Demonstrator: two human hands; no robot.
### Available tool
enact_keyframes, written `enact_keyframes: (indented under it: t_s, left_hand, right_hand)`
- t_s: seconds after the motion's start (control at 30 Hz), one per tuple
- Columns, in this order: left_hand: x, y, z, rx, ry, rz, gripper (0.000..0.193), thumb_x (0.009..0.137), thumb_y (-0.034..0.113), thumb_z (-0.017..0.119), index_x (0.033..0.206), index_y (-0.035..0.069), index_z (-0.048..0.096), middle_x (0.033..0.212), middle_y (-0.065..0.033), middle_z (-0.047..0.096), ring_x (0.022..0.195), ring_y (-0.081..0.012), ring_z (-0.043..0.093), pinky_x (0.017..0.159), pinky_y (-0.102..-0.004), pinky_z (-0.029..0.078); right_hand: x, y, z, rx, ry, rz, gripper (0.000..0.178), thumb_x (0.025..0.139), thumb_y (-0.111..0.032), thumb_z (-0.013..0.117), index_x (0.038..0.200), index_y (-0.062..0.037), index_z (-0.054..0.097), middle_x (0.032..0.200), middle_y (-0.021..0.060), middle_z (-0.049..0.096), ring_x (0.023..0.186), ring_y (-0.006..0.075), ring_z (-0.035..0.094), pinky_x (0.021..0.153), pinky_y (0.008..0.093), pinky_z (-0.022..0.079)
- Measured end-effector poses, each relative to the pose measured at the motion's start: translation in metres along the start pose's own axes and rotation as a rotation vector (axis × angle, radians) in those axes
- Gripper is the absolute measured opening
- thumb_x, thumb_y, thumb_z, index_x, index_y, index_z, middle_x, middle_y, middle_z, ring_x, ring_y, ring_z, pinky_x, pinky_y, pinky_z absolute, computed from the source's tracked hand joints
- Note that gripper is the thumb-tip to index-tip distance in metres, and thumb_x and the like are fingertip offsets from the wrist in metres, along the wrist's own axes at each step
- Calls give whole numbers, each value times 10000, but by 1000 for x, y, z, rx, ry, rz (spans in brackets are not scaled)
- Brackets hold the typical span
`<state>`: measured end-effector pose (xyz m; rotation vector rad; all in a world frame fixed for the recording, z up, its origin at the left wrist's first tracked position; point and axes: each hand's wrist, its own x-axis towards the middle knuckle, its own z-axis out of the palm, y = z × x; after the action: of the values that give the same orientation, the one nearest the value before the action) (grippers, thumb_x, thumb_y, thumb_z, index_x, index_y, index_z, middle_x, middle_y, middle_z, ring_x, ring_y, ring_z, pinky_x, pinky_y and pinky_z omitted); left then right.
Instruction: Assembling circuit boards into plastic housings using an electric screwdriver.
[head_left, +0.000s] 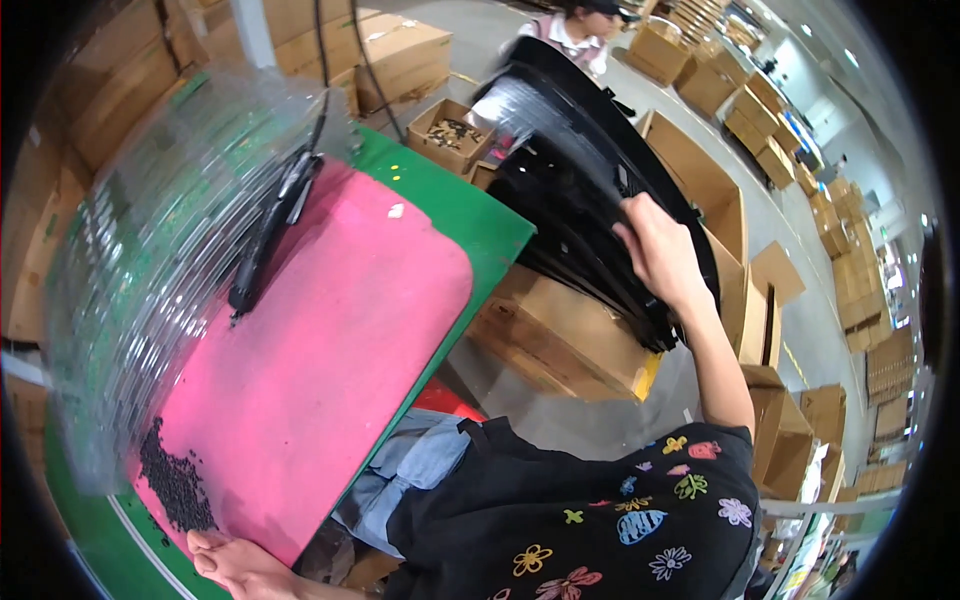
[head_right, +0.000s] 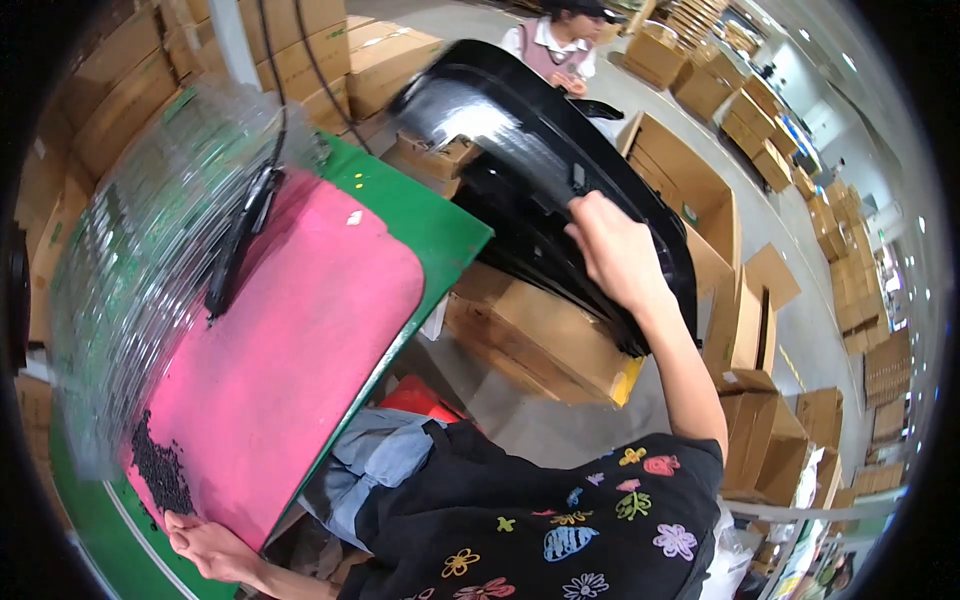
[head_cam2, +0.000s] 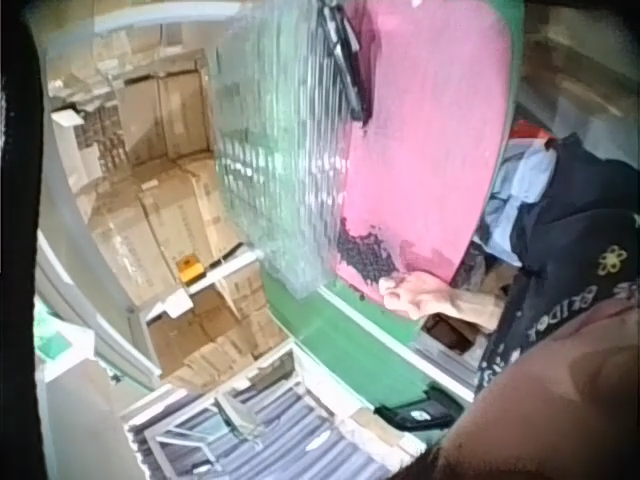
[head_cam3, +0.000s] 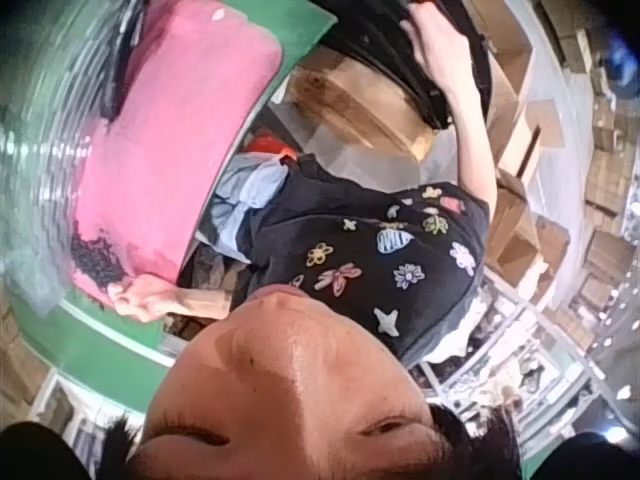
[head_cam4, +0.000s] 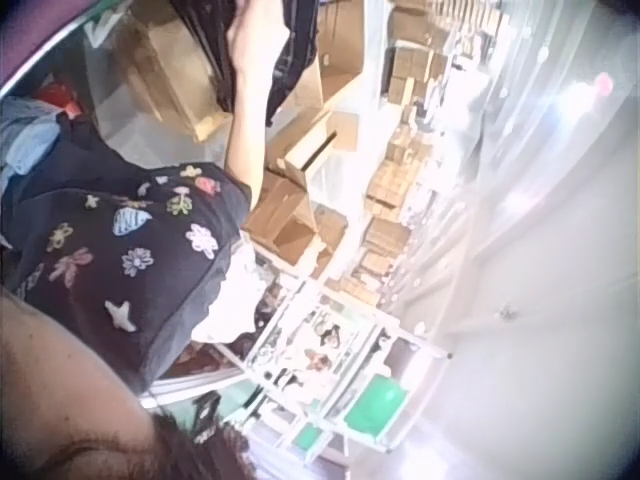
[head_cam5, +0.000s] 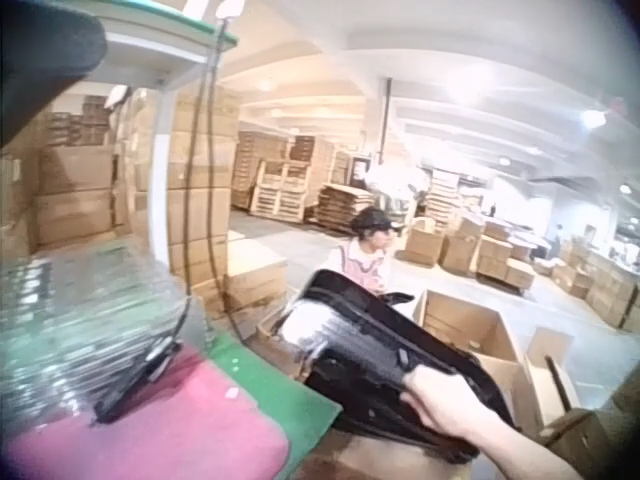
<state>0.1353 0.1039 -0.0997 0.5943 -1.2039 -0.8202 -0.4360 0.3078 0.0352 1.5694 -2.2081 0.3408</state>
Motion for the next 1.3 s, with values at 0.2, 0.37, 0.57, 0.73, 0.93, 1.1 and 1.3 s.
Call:
enact_keyframes:
  t_s: [0.2,0.37,0.57,0.73,0.93,1.1,1.3]
  left_hand:
    - [-8,14,53,276,146,-163,253,917,57,491,1066,130,300,1007,-71,373,768,-133,413,654,-252,379]
    - [-1,38,48,190,-147,-476,362,841,31,616,1107,73,374,697,23,401,589,-48,370,532,-198,281]
    - [2,59,43,569,112,-593,256,754,-115,579,780,79,414,628,93,341,534,22,283,480,-180,186]
    - [-20,49,23,590,114,-564,211,807,2,624,851,77,432,684,67,359,568,-4,293,522,-193,195]
    - [3,60,51,410,146,-718,535,840,244,739,1286,-4,579,625,86,379,539,-39,331,516,-205,234]
    - [-3,60,43,570,66,-739,618,788,205,750,1344,12,561,613,108,320,539,-14,269,509,-201,187]
    - [-3,59,37,548,29,-661,628,781,162,707,1357,-15,532,626,90,360,540,-25,299,517,-199,226]
  right_hand:
    - [50,-115,6,74,-292,-701,259,749,-184,596,991,-120,527,800,24,468,697,159,595,467,293,498]
    - [69,-203,48,274,-511,-1168,209,815,-180,602,983,-125,491,827,41,508,635,156,638,426,287,505]
    - [227,-298,56,363,-169,-1148,250,777,-275,719,897,-104,582,670,61,559,620,254,634,518,378,511]
    - [464,-319,129,93,19,-653,480,821,-153,652,1259,-68,474,1111,189,630,1059,364,606,876,454,510]
    - [587,-314,243,-188,-150,-423,696,772,-94,698,1394,-159,392,1257,162,595,1159,357,581,982,468,475]
    - [607,-316,272,-155,-356,-421,754,733,2,686,1405,-194,405,1224,180,614,1171,369,576,1000,473,461]
    - [593,-313,263,-138,-177,-364,538,822,-31,573,1331,-189,503,1156,197,640,1115,389,602,974,478,468]
